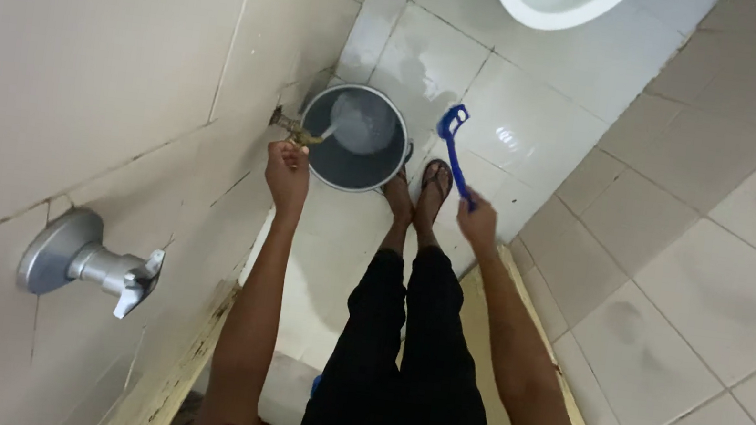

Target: Cleaning the bathroom floor using a bucket of water and a brush

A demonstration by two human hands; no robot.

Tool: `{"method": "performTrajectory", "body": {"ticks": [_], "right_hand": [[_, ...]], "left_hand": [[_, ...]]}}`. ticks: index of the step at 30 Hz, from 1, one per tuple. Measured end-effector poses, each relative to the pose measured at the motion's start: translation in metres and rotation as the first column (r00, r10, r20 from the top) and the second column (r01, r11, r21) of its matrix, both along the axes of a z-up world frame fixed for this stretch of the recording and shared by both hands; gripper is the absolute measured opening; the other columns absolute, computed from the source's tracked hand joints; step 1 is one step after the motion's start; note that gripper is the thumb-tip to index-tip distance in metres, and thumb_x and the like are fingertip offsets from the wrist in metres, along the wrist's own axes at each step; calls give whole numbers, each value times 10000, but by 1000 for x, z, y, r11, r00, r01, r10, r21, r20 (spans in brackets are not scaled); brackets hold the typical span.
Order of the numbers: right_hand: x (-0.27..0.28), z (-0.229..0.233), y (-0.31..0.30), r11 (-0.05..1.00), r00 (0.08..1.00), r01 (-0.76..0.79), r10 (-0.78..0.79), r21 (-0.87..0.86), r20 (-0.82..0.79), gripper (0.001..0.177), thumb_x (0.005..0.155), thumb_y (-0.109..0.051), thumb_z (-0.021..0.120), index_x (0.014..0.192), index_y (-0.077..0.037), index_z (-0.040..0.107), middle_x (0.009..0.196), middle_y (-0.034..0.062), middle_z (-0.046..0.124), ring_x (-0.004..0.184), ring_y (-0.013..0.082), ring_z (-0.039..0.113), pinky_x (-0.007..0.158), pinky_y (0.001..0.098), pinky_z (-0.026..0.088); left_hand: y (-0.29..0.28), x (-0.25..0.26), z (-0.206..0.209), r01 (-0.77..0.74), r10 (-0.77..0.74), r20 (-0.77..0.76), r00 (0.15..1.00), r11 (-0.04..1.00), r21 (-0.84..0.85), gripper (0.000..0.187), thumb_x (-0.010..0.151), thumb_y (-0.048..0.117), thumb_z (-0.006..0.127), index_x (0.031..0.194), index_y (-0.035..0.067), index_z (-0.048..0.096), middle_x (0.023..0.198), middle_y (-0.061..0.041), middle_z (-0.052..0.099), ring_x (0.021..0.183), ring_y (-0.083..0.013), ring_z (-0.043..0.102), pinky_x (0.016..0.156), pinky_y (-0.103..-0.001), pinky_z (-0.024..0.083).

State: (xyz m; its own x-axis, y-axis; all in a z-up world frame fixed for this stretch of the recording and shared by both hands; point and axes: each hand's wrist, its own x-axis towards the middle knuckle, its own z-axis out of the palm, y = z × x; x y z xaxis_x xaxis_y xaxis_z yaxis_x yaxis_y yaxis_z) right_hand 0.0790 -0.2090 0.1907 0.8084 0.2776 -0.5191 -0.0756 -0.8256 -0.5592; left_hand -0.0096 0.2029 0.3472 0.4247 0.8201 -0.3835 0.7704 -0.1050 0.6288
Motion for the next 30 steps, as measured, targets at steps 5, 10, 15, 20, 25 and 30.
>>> {"method": "performTrajectory", "body": {"ticks": [5, 10, 15, 20, 25, 30], "right_hand": [[25, 8, -9, 997, 991, 52, -58, -48, -122, 357, 913, -336, 693, 1243, -225, 776, 743, 140, 711, 729, 362, 712, 689, 493, 541], [34, 31, 12, 996, 984, 62, -71, -56, -166, 340, 906, -328, 703, 1228, -249, 781, 704, 79, 693, 694, 274, 699, 693, 437, 547], [41, 37, 39, 938, 885, 347, -321, 17, -338, 360, 957, -302, 666, 1296, -202, 734, 725, 53, 701, 632, 173, 656, 581, 372, 527], [42, 49, 65, 843, 795, 520, -419, 138, -438, 366, 1030, -193, 583, 1346, -14, 628, 715, 88, 665, 488, 138, 563, 441, 301, 458], [41, 39, 69, 715, 688, 669, -493, 202, -533, 362, 1035, -137, 550, 1356, 21, 600, 713, 122, 657, 417, 134, 545, 386, 266, 450], [46, -4, 59, 589, 525, 787, -483, 183, -701, 337, 1056, -154, 560, 1383, -89, 606, 720, 148, 614, 407, 149, 469, 362, 254, 406]], "left_hand": [[-3, -13, -14, 62, -65, 33, 997, 995, 76, 174, 1033, 128, 647, 1124, 65, 512, 897, -151, 666, 814, -295, 703, 661, -406, 557], [-6, -4, 5, 81, -82, 18, 996, 995, 58, 132, 1061, 107, 587, 1170, 53, 535, 928, -163, 671, 791, -303, 701, 666, -415, 561], [-17, -5, 16, 22, -21, 59, 998, 999, -29, 345, 1113, 206, 554, 1369, -4, 459, 1091, -195, 643, 942, -313, 692, 781, -421, 573], [-30, -40, -42, -156, 169, 226, 959, 985, -74, 262, 1148, 303, 444, 1149, 57, 534, 948, -131, 611, 822, -235, 652, 744, -392, 556], [-58, -112, -183, -363, 466, 483, 741, 884, -295, 286, 1084, 262, 430, 967, 95, 631, 761, -53, 598, 635, -117, 611, 600, -266, 508], [-110, -177, -345, -324, 182, -464, 867, 914, -246, 377, 952, 362, 595, 836, 20, 703, 774, -212, 662, 749, -333, 658, 717, -490, 475]]}}
